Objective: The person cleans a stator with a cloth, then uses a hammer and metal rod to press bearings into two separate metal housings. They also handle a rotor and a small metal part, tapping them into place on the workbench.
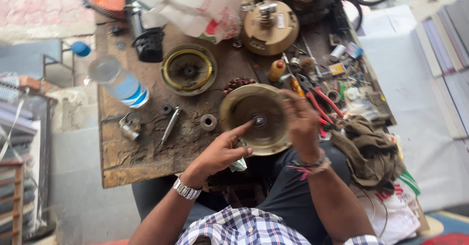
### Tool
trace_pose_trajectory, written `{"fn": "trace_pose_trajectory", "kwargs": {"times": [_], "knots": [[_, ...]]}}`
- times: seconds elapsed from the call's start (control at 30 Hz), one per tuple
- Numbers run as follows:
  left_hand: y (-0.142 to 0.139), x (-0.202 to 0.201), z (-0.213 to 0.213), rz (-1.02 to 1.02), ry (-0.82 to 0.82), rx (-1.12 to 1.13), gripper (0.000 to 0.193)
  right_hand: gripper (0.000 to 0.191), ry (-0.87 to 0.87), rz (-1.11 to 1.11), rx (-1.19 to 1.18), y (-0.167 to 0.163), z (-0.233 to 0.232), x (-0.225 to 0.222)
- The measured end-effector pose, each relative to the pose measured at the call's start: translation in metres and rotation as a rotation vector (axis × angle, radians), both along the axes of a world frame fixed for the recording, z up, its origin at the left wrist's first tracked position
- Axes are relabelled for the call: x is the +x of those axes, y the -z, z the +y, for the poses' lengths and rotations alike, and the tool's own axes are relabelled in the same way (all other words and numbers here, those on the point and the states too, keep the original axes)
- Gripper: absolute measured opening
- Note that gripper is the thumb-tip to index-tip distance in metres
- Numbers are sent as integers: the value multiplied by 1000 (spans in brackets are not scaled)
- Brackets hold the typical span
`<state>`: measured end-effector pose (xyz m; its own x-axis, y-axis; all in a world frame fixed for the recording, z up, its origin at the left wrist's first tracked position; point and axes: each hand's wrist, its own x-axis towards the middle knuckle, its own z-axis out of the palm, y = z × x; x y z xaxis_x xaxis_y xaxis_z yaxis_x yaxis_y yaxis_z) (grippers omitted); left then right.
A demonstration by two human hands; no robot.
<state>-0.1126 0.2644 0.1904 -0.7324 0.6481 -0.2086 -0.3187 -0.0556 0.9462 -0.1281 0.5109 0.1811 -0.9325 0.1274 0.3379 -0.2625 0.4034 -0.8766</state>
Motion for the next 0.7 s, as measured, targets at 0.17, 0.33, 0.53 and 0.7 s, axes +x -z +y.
{"fn": "trace_pose_trajectory", "kwargs": {"times": [0.17,0.33,0.53,0.7], "knots": [[20,-8,-47,-98,-356,60,55,20,193,382,153,-4,96,-41],[51,-13,-116,-309,-844,-10,49,18,407,232,-363,17,175,-82],[66,-21,-149,-354,-981,74,60,19,683,107,-442,71,217,-87],[51,-32,-133,-324,-889,95,58,21,788,-91,-556,88,212,-79]]}}
